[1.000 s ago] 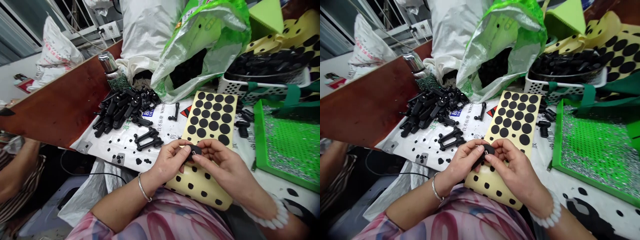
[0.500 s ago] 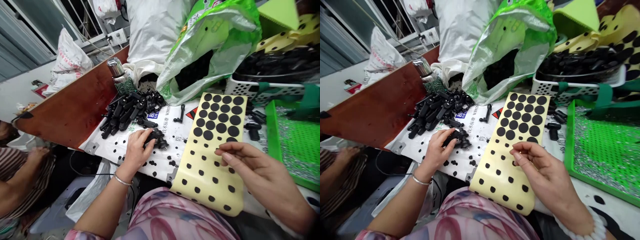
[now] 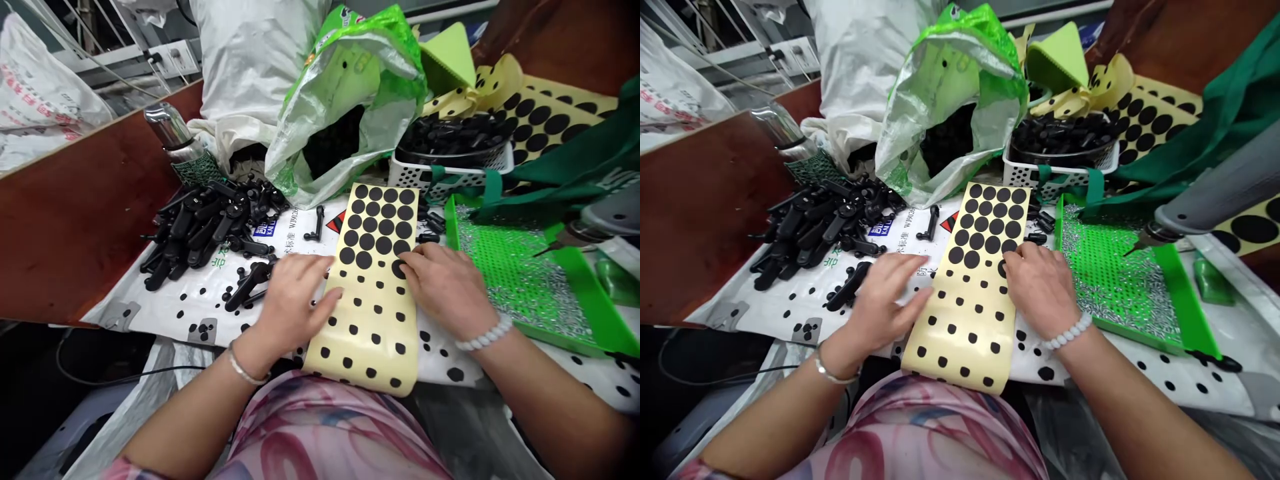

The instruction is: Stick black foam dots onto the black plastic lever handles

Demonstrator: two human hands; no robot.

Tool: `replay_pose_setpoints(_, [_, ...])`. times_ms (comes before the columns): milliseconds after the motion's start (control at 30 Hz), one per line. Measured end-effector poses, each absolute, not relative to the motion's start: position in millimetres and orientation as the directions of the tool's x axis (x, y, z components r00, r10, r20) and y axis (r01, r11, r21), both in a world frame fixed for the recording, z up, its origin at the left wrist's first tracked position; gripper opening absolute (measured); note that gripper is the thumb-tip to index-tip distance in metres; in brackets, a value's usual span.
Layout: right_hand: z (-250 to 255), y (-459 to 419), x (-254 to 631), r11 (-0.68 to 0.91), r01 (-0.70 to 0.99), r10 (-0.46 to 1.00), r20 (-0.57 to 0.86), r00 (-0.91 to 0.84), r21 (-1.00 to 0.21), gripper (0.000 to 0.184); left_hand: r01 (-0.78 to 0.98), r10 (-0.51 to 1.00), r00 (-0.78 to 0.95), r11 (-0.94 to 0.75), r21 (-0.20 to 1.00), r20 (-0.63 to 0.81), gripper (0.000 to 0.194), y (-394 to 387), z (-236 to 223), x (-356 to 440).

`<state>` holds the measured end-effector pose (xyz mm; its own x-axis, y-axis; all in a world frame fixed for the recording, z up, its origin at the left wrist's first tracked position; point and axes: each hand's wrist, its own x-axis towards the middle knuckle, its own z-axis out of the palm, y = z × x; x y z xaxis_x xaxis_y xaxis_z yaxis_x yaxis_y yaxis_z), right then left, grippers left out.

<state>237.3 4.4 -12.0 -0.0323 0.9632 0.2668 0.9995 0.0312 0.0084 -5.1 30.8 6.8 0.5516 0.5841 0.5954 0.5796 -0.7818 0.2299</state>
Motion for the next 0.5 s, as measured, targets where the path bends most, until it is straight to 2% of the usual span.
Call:
replay_pose_setpoints(100, [-11, 8, 235, 0.043, 0.992, 0.981, 0.185, -0.064, 0.115, 0.026, 0.502, 0.553, 0.757, -0.833, 0.23, 0.348, 0.045, 35, 6, 36])
replay_pose_setpoints(167, [-9, 8, 234, 0.048, 0.986, 0.987, 0.142, -0.071, 0.158, 0.026, 0.507, 0.549, 0.815, -0.831, 0.231, 0.187, 0.056, 40, 1, 54])
replay_pose_setpoints(233, [-8, 9, 233, 0.046, 0.984, 0.992, 0.107, -0.065, 0.175, 0.025, 0.525, 0.557, 0.826, -0.817, 0.238, 0.09, 0.065, 45, -7, 64])
replay_pose_setpoints(333, [-8, 15, 235, 0.016, 0.987, 0.998, 0.057, -0.025, 0.158, 0.023, 0.546, 0.573, 0.819, -0.794, 0.266, 0.03, 0.069, 49, -17, 67])
replay_pose_setpoints(500, [-6, 37, 245, -0.065, 0.995, 0.998, -0.013, 0.066, 0.08, 0.024, 0.541, 0.572, 0.82, -0.79, 0.289, 0.029, 0.067, 48, -24, 63])
